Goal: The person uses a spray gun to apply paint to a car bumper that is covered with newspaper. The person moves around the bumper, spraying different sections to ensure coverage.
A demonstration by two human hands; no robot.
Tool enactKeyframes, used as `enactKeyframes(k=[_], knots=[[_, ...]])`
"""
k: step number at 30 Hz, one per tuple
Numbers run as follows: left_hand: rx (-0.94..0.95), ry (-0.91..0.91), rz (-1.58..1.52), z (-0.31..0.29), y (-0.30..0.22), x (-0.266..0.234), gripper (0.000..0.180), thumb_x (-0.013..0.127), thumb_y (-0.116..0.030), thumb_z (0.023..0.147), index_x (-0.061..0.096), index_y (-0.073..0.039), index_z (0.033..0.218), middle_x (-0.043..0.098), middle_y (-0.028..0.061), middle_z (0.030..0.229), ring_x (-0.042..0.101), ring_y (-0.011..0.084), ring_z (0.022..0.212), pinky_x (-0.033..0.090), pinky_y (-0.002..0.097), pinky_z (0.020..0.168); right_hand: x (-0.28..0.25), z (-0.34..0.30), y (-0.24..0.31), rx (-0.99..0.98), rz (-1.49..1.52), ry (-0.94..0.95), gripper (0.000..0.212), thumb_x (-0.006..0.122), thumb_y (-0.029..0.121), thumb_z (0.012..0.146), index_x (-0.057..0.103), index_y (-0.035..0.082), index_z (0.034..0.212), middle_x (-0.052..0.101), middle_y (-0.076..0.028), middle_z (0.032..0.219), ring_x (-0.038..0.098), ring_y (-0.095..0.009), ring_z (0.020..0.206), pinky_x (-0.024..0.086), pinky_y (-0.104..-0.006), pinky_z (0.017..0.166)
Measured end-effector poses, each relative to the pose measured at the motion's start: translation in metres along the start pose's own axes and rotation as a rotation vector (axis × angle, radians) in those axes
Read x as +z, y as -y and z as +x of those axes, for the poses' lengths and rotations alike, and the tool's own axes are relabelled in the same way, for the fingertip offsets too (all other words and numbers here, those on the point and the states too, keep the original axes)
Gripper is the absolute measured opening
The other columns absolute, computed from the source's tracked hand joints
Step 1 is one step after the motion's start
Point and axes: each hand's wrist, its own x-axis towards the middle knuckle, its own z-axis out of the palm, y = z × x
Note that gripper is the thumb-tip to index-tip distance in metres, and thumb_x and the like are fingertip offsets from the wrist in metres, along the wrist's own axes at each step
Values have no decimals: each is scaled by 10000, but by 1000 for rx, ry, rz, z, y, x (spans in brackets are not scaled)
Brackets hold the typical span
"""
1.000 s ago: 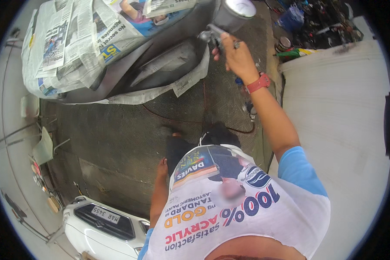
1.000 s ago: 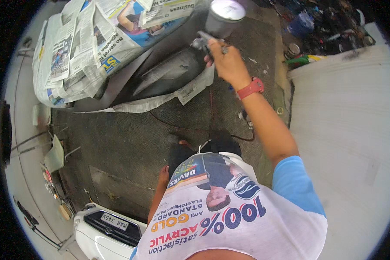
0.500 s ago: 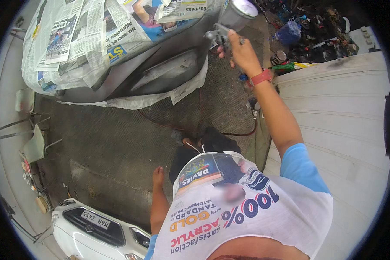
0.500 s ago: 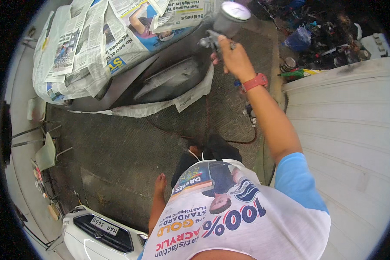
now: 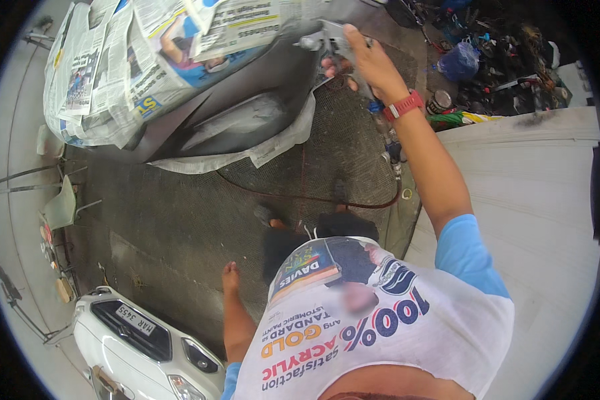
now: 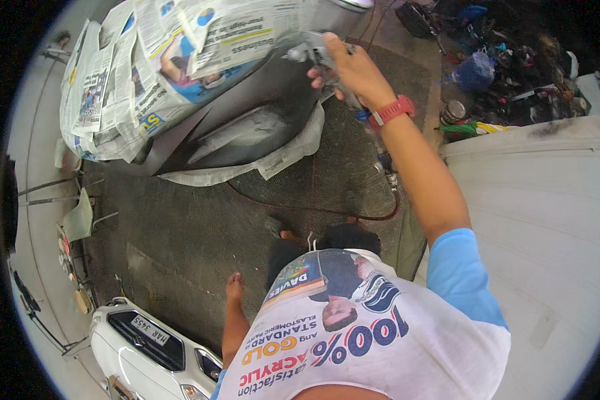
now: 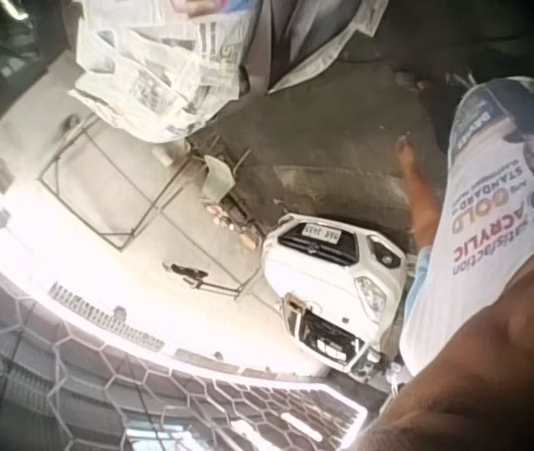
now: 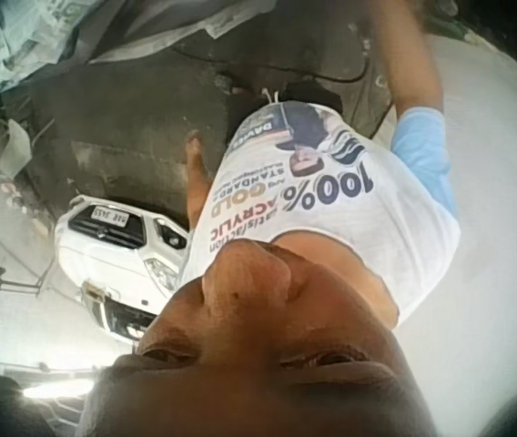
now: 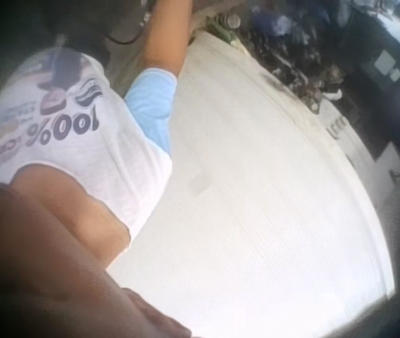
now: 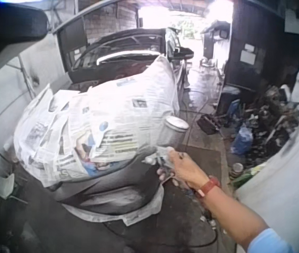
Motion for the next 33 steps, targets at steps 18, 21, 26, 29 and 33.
enactKeyframes(k=[18,21,26,29,33], knots=[[-18,-30,96,-154,92,149,557,648,-334,1054,567,37,1462,723,161,1230,684,233,1102,528,354,988,-172,128,-101,125,-48,-98,633,474,602,1074,681,8,1148,769,-115,850,742,-154,682,479,-291,443],[-90,-81,-57,-176,76,166,573,652,-336,1052,557,46,1468,724,178,1263,692,254,1126,531,366,992,-183,144,-114,134,-97,-146,661,462,600,1079,694,-12,1172,769,-121,836,743,-167,667,497,-303,448],[-41,-110,79,-195,51,184,579,651,-338,1055,548,48,1474,683,212,1377,673,283,1220,517,381,1034,-184,174,-147,173,-137,-214,662,466,584,1080,721,-26,1114,759,-103,785,722,-175,609,509,-316,459],[63,-47,45,-216,12,210,561,645,-320,1058,555,56,1465,670,220,1393,656,281,1253,503,374,1055,-179,180,-158,122,-166,-208,652,474,580,1077,727,-21,1089,749,-86,751,687,-176,551,509,-318,466],[41,-51,64,-226,-3,226,548,639,-309,1062,557,55,1464,657,230,1410,632,292,1305,484,370,1084,-156,139,-148,40,-168,-76,627,461,547,1093,710,-22,1179,754,-83,807,691,-139,610,497,-296,446]])
